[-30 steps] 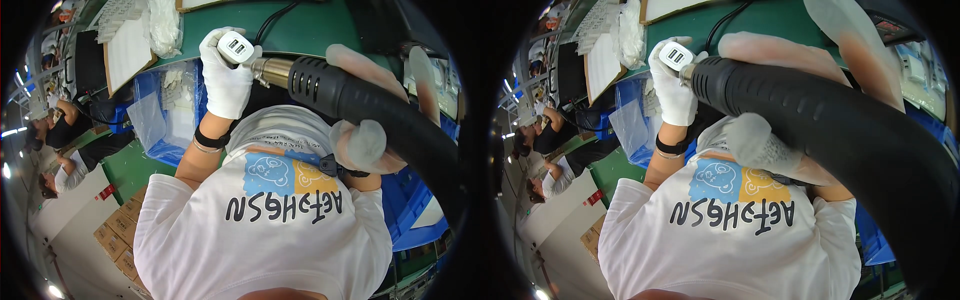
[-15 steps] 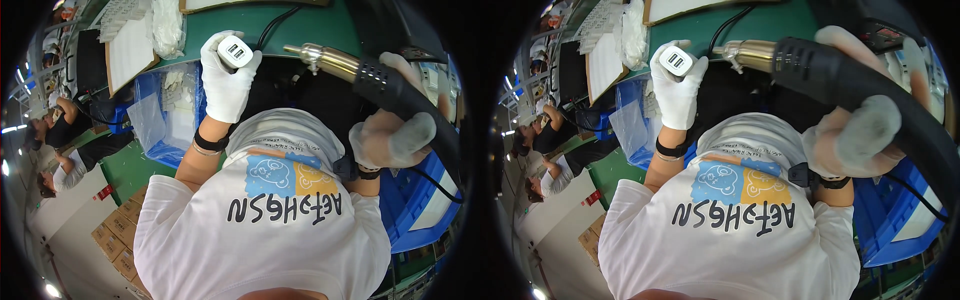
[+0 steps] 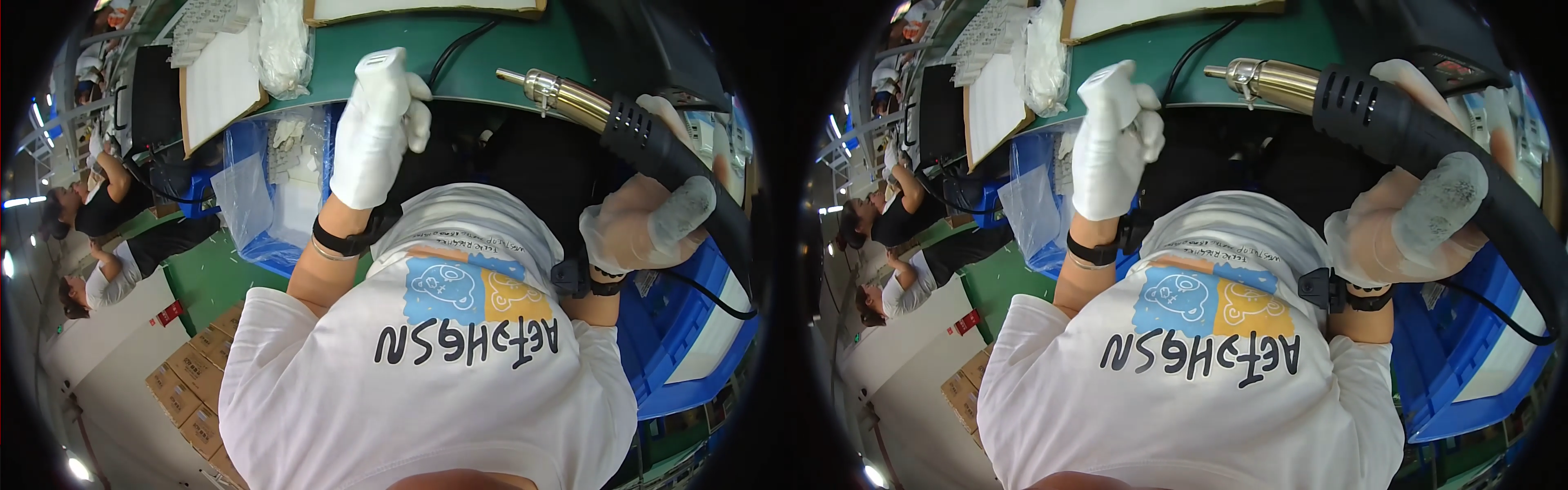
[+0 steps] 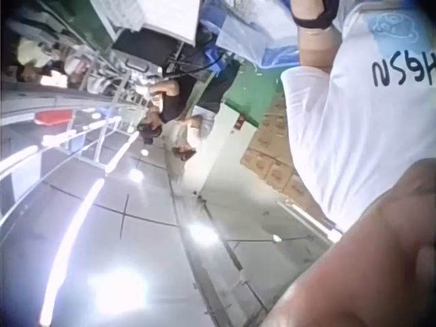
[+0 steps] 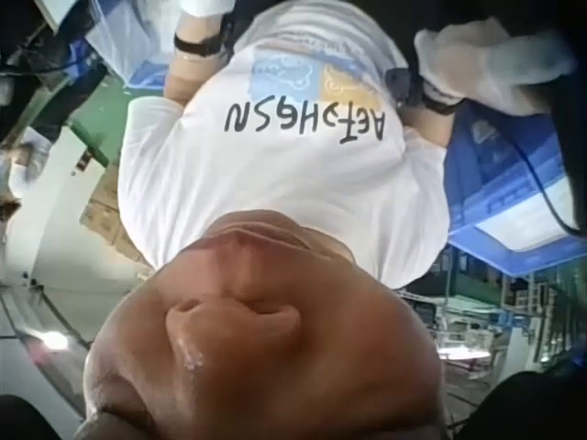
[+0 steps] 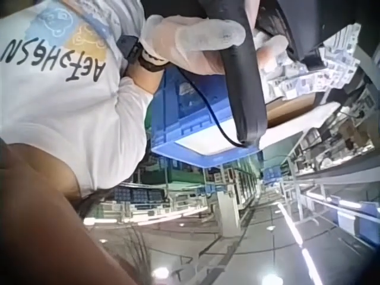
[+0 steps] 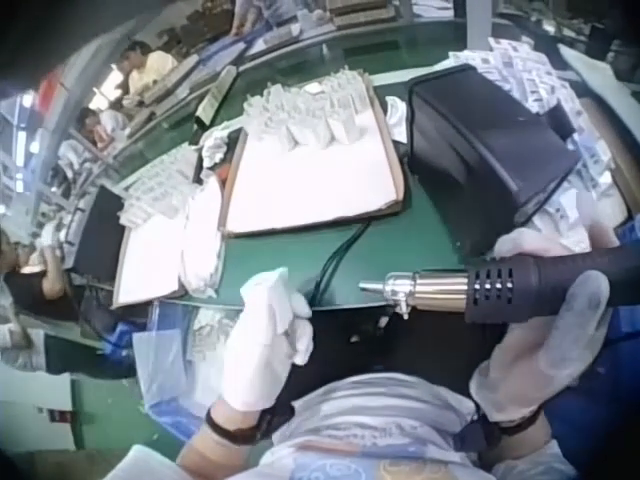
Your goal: The person picks up a power adapter from a tray, applies heat to the USB port area with a heat gun, and then sets it back down.
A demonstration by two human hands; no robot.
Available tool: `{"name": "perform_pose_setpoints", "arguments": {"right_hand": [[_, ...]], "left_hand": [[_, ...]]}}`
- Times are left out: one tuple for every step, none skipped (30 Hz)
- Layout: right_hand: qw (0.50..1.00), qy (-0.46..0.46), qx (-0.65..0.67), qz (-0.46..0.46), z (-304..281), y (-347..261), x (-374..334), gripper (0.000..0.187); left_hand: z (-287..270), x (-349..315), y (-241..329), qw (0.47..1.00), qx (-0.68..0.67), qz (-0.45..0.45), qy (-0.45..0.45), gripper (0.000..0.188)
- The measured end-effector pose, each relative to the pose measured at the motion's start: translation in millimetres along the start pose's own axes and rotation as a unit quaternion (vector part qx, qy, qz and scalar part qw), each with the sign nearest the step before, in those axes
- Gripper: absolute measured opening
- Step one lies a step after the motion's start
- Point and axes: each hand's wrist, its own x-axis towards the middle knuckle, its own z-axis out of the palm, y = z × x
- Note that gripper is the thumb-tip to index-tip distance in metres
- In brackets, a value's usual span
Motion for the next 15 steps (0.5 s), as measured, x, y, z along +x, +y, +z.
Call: {"name": "perform_pose_setpoints", "arguments": {"right_hand": [[1.0,0.011,0.007,0.003,2.5,-0.8,0.8,0.052],[1.0,0.022,0.014,0.006,5.0,-1.7,1.4,0.054],[1.0,0.021,0.015,0.004,7.9,-3.1,2.1,0.054],[1.0,0.002,0.007,0.003,10.6,-5.9,2.5,0.056],[1.0,-0.017,-0.002,0.003,13.3,-8.7,2.8,0.058],[0.999,-0.036,-0.011,0.003,15.5,-10.8,2.9,0.06],[0.999,-0.037,-0.012,0.003,17.7,-12.4,2.6,0.06],[0.998,-0.057,-0.021,-0.007,19.9,-13.8,2.0,0.062],[0.996,-0.077,-0.029,-0.018,22.0,-14.9,0.9,0.063],[0.994,-0.096,-0.036,-0.028,22.5,-15.3,0.5,0.064],[0.994,-0.097,-0.037,-0.028,21.8,-15.1,0.8,0.064],[0.995,-0.086,-0.036,-0.03,20.6,-14.5,1.4,0.064],[0.996,-0.075,-0.034,-0.032,19.2,-13.7,2.3,0.064],[0.997,-0.064,-0.032,-0.034,18.2,-12.3,3.4,0.063],[0.998,-0.053,-0.029,-0.036,17.4,-10.9,4.7,0.063]], "left_hand": [[-3.6,0.5,0.9,0.99,-0.119,-0.062,-0.049,0.052],[-5.3,0.9,1.6,0.959,-0.236,-0.122,-0.097,0.057],[-5.0,1.5,2.7,0.959,-0.236,-0.12,-0.097,0.057],[-3.5,1.3,3.8,0.94,-0.279,-0.157,-0.117,0.06],[-1.9,1.2,4.8,0.917,-0.321,-0.193,-0.137,0.064],[-0.8,1.1,4.9,0.89,-0.362,-0.229,-0.156,0.069],[-0.5,1.2,4.3,0.889,-0.364,-0.229,-0.157,0.069],[-0.6,1.6,3.8,0.878,-0.381,-0.24,-0.16,0.068],[-1.5,1.8,3.4,0.867,-0.398,-0.25,-0.163,0.067],[-2.0,1.9,3.1,0.856,-0.415,-0.26,-0.166,0.066],[-2.3,2.1,3.1,0.856,-0.416,-0.26,-0.166,0.066],[-2.4,2.3,3.4,0.853,-0.419,-0.264,-0.167,0.065],[-2.4,2.4,3.9,0.85,-0.422,-0.267,-0.168,0.064],[-2.8,2.6,4.5,0.847,-0.425,-0.271,-0.169,0.063],[-2.8,2.0,5.1,0.848,-0.425,-0.268,-0.168,0.063]]}}
